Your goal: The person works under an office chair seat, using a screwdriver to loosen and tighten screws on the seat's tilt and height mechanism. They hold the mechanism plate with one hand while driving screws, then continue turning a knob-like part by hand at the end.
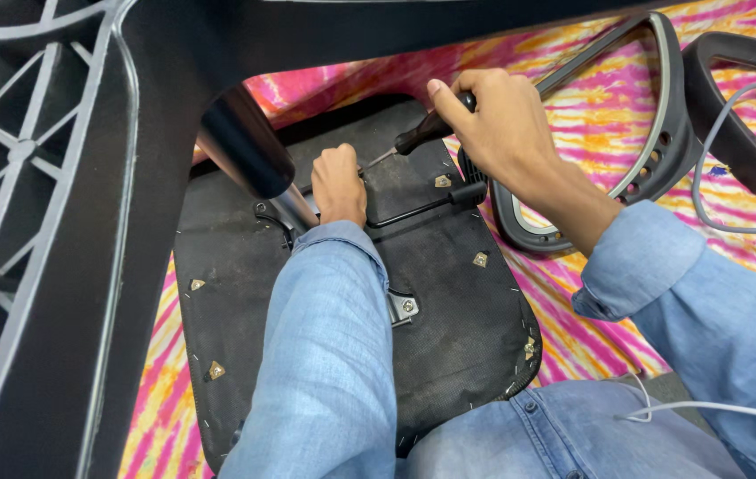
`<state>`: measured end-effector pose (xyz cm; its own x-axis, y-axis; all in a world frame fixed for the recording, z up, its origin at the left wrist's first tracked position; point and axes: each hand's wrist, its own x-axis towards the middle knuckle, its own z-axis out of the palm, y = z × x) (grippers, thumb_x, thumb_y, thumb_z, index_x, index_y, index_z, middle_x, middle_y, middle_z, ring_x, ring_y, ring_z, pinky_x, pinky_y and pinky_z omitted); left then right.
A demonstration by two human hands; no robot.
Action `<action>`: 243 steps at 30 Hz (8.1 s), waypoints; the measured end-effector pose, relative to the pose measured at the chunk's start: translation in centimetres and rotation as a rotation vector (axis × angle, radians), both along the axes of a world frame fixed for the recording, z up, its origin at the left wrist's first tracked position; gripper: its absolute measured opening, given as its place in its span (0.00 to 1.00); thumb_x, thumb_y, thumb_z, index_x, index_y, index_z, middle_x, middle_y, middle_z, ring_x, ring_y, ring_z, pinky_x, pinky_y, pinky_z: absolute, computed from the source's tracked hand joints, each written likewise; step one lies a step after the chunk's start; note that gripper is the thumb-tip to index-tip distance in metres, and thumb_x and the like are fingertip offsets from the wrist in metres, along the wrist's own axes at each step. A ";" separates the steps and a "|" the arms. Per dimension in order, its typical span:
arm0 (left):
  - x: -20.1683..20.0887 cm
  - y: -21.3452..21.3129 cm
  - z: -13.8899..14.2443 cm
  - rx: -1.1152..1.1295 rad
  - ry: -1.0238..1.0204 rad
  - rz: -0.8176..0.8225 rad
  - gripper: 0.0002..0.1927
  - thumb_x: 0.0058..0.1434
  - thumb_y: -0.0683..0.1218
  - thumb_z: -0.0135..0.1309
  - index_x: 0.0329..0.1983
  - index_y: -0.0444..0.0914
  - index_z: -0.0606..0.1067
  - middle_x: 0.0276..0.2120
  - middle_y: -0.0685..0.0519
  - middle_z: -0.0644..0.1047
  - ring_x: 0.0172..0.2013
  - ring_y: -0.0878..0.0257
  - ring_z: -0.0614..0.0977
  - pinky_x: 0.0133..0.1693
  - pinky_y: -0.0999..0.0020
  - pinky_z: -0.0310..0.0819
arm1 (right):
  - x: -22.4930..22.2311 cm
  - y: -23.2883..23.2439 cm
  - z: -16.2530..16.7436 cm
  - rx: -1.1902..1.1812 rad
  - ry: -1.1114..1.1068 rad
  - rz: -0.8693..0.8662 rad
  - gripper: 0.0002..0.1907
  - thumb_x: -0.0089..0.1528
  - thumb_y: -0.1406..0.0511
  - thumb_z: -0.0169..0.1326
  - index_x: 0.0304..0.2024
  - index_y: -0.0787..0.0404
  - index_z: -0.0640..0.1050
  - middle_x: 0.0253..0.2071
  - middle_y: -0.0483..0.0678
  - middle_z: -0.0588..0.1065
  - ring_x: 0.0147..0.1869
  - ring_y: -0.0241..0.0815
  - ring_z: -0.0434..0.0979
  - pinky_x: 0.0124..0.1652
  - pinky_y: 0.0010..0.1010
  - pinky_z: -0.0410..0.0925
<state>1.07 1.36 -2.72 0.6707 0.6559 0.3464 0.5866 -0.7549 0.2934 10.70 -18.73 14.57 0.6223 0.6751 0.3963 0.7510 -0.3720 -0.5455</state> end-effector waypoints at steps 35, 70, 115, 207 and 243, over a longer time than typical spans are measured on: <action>0.0 -0.2 1.1 -0.111 0.025 0.143 0.03 0.60 0.39 0.59 0.37 0.35 0.80 0.44 0.43 0.79 0.48 0.47 0.80 0.46 0.55 0.78 | -2.2 -2.3 -5.6 -0.051 0.275 -0.106 0.23 0.71 0.53 0.50 0.41 0.67 0.81 0.22 0.57 0.75 0.27 0.53 0.78 0.31 0.45 0.66; -0.3 -0.8 1.8 -0.605 -0.166 0.390 0.07 0.56 0.47 0.66 0.38 0.43 0.85 0.38 0.47 0.84 0.42 0.54 0.86 0.45 0.61 0.77 | -1.6 2.5 -2.6 0.199 -0.134 0.251 0.08 0.70 0.70 0.56 0.50 0.63 0.75 0.47 0.57 0.72 0.50 0.60 0.77 0.47 0.46 0.69; -1.3 -2.8 4.1 -0.460 0.045 0.340 0.18 0.55 0.43 0.66 0.50 0.44 0.82 0.47 0.46 0.82 0.49 0.51 0.84 0.51 0.59 0.77 | 1.4 5.8 0.9 0.028 -0.238 0.546 0.09 0.68 0.70 0.56 0.50 0.65 0.74 0.45 0.59 0.77 0.51 0.63 0.78 0.47 0.48 0.68; -2.0 -4.3 10.5 -0.422 -0.730 -0.106 0.25 0.56 0.46 0.64 0.56 0.36 0.73 0.41 0.47 0.82 0.43 0.54 0.86 0.45 0.62 0.79 | 0.7 8.5 3.7 -0.248 -0.334 0.568 0.20 0.68 0.57 0.58 0.55 0.64 0.76 0.42 0.59 0.79 0.46 0.58 0.81 0.43 0.46 0.72; -1.1 -2.7 7.5 -0.755 -0.869 -0.253 0.22 0.68 0.38 0.51 0.65 0.36 0.66 0.52 0.49 0.81 0.51 0.64 0.84 0.54 0.71 0.78 | 2.3 8.2 2.7 -0.265 -0.250 0.392 0.19 0.72 0.53 0.52 0.52 0.61 0.80 0.36 0.58 0.79 0.38 0.56 0.81 0.38 0.45 0.71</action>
<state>0.02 -1.30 4.77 0.5416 0.7724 0.3318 -0.1720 -0.2846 0.9431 13.02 -10.57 17.32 0.2115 0.9350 0.2846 0.9564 -0.1380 -0.2575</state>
